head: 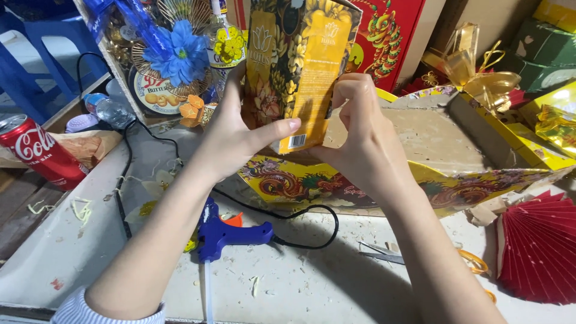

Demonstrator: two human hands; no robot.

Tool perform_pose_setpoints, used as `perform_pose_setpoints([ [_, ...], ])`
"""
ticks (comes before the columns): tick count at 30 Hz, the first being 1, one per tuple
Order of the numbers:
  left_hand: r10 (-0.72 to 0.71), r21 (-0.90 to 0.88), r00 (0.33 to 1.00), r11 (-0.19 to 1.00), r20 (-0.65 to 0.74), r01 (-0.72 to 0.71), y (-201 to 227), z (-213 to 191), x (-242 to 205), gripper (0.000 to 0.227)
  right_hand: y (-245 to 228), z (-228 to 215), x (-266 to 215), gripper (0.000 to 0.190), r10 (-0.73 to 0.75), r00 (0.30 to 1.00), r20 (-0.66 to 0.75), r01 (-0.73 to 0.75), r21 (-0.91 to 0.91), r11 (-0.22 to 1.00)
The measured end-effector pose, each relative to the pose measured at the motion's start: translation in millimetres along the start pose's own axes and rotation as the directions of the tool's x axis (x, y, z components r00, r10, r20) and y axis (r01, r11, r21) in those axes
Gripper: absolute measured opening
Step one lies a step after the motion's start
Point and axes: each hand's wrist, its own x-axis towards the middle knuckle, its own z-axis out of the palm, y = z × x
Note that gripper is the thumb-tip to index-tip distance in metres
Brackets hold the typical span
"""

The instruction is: The person holds a small yellow box, turning it over to inspect the sides, then places it into a larger decorative box. They continue to arrange several other small yellow boxes inside the larger container, adjusting their positions.

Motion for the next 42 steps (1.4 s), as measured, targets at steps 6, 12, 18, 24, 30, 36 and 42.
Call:
perform_pose_setpoints([
  [6,-0.037,0.001,0.999,0.999,0.001,0.037,1.7,0.7,-0.4,0.101,-1.0,-0.3,-1.9,0.071,0.063,0.998,-0.007,-0.063,0.023,0.998],
  [12,-0.229,0.151,0.973,0.963,0.010,0.225,6.9,-1.5,-1.0,0.149,3.0,1.4,-1.6,0.080,0.016,0.999,-0.040,-0.015,0.024,1.000],
  [18,-0.177,0.131,0.984,0.975,-0.021,0.178,8.4,-0.6,-1.0,0.131,5.0,2.2,-1.3,0.082,0.068,0.997,-0.035,-0.068,0.008,0.998],
  [24,-0.136,0.063,0.991,0.989,-0.016,0.137,5.8,-1.2,-0.2,0.127,8.6,3.5,-2.9,0.081,0.048,0.998,-0.044,-0.048,-0.008,0.999],
  [30,-0.142,0.059,0.990,0.988,-0.017,0.143,10.1,-0.9,-2.2,0.123,11.4,5.9,-4.6,0.086,0.072,0.995,-0.065,-0.072,0.000,0.997],
  [36,-0.133,-0.023,0.991,0.991,-0.016,0.133,12.8,0.0,-3.0,0.115,10.0,7.8,-3.7,0.090,0.069,0.994,-0.089,-0.071,-0.012,0.997],
  [42,-0.158,0.052,0.987,0.986,-0.017,0.159,15.3,-1.7,-3.4,0.120,9.1,6.9,-2.2,0.089,0.147,0.986,-0.077,-0.148,-0.010,0.989],
])
